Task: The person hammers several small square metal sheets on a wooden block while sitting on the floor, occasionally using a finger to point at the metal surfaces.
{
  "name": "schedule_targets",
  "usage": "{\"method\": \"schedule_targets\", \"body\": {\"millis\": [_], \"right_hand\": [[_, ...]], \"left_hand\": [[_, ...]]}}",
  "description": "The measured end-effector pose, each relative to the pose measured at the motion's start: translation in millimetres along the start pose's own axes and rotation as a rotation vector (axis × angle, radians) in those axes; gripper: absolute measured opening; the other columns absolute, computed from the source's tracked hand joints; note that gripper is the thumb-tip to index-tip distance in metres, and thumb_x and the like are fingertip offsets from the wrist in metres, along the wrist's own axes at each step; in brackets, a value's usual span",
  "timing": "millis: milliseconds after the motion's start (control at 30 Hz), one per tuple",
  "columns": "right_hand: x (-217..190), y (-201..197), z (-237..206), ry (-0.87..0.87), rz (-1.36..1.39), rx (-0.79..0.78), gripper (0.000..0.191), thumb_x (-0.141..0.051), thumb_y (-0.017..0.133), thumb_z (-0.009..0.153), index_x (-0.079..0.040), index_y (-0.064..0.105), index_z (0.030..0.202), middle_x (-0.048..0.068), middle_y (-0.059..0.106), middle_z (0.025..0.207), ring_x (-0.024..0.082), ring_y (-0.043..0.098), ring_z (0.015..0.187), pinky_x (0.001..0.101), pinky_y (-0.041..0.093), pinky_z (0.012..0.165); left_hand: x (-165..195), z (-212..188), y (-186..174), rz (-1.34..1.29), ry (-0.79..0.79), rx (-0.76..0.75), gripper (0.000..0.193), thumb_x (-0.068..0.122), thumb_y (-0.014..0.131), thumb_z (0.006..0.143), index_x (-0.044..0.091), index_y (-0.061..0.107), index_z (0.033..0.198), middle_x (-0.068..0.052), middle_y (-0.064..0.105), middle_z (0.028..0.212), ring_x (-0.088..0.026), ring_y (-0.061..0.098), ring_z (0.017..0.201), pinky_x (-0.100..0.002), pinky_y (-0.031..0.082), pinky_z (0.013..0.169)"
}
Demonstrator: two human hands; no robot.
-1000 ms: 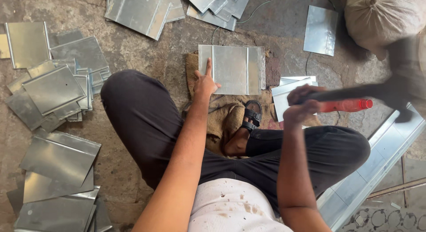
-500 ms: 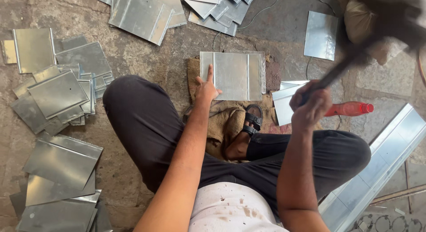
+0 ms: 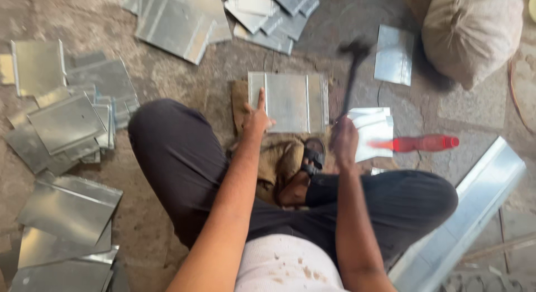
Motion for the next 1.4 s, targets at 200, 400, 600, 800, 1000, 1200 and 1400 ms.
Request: {"method": "schedule_targets", "body": {"millis": [200,400,600,800,1000,1200,1400], "right_hand": [[-65.1,-33.2,13.9,-0.684,0.227,0.047,0.049,-0.059,0.045,0.111,-0.012,0.052,0.105,-0.002,0.046,0.067,0.005,0.041,0.049,0.0224,0.032,0.039],[-17.8,18.9,5.4,-0.477,-0.185,0.058,0.05,-0.049,0.03,0.114,-0.016,0.051,0.081,-0.002,0.042,0.056,0.006,0.038,0.045,0.0297,0.024,0.039],[16.8,26.9,1.8,0.18,-0.261,-0.109,0.045,-0.045,0.041,0.108,-0.009,0.063,0.095,-0.003,0.053,0.066,0.008,0.047,0.051,0.0263,0.039,0.04],[-38.0,-8.4,21.0,-0.459,0.228,-0.095,0.048,-0.056,0.04,0.111,-0.012,0.053,0.094,-0.004,0.042,0.057,0.006,0.037,0.039,0.0251,0.029,0.029],[-29.7,4.0,21.7,-0.679,0.38,0.074,0.047,-0.055,0.05,0.108,-0.009,0.048,0.102,0.003,0.047,0.077,0.008,0.047,0.06,0.0271,0.038,0.05],[18.6,33.7,16.9,-0.005,-0.501,-0.049,0.051,-0.049,0.044,0.114,-0.005,0.058,0.092,0.001,0.05,0.07,0.01,0.046,0.059,0.0287,0.036,0.053],[0.3,11.9,16.2,-0.132,-0.041,-0.016,0.05,-0.05,0.043,0.111,-0.006,0.059,0.093,-0.001,0.051,0.067,0.006,0.043,0.049,0.0262,0.034,0.042]], "left_hand": [[-0.7,-1.0,2.5,-0.079,-0.044,-0.051,0.129,0.035,0.082,0.085,0.047,-0.024,0.158,-0.036,-0.003,0.168,-0.041,0.069,0.117,-0.035,0.063,0.076],[-0.6,-0.2,2.4,-0.03,-0.036,-0.038,0.131,0.036,0.085,0.085,0.046,-0.024,0.156,-0.037,0.004,0.165,-0.047,0.061,0.121,-0.037,0.066,0.075],[1.4,-0.8,4.6,-0.036,-0.024,-0.046,0.131,0.04,0.083,0.082,0.049,-0.023,0.159,-0.035,0.01,0.167,-0.039,0.071,0.117,-0.042,0.063,0.084],[2.6,0.6,3.6,0.022,-0.025,-0.03,0.131,0.041,0.084,0.087,0.048,-0.028,0.154,-0.039,0.002,0.164,-0.049,0.058,0.125,-0.04,0.062,0.079],[6.1,-2.5,1.1,0.02,-0.038,-0.064,0.131,0.043,0.083,0.086,0.044,-0.028,0.156,-0.039,-0.004,0.164,-0.048,0.059,0.125,-0.036,0.061,0.074],[8.3,-5.3,-2.4,0.103,0.063,0.065,0.134,0.05,0.09,0.083,0.047,-0.021,0.158,-0.04,0.006,0.161,-0.059,0.034,0.143,-0.068,0.034,0.112],[8.9,-0.5,4.4,0.07,-0.028,-0.061,0.133,0.047,0.085,0.084,0.047,-0.028,0.154,-0.036,-0.001,0.165,-0.065,0.016,0.147,-0.071,0.037,0.111]]}}
Point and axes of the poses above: each hand's wrist, its own z-axis towards the middle knuckle, its own y-axis out of the palm, x = y × z, the point moved 4 cm from there along z, towards the middle knuckle
